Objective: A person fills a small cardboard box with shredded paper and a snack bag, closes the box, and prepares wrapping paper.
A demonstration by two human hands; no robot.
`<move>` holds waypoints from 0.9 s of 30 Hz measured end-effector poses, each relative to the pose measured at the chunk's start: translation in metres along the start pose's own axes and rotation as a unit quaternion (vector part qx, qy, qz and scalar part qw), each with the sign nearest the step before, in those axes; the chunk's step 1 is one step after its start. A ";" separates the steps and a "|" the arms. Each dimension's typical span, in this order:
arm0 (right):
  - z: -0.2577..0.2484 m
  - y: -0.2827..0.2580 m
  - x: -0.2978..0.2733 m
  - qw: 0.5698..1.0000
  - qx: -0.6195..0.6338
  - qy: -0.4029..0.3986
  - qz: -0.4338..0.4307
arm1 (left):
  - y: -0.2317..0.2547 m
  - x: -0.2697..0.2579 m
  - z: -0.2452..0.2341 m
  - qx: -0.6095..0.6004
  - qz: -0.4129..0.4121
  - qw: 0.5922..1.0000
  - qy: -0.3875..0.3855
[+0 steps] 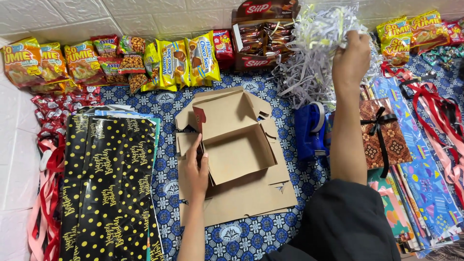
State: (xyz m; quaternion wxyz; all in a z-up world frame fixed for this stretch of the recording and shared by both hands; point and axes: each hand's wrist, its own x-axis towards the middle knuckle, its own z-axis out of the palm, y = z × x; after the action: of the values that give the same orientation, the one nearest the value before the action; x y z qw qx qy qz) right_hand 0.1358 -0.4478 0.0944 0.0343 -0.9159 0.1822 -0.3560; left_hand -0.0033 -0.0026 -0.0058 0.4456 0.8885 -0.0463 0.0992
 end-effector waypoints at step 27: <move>-0.168 -0.181 -0.138 0.838 0.226 -0.461 -0.183 | 0.017 0.002 -0.016 0.005 -0.104 0.992 -0.070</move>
State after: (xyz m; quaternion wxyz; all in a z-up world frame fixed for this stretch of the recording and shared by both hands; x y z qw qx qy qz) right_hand -0.0134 -0.2183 0.1658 0.2543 -0.9577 -0.1108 0.0765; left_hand -0.0064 0.0000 0.0173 0.4448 0.8954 0.0159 -0.0104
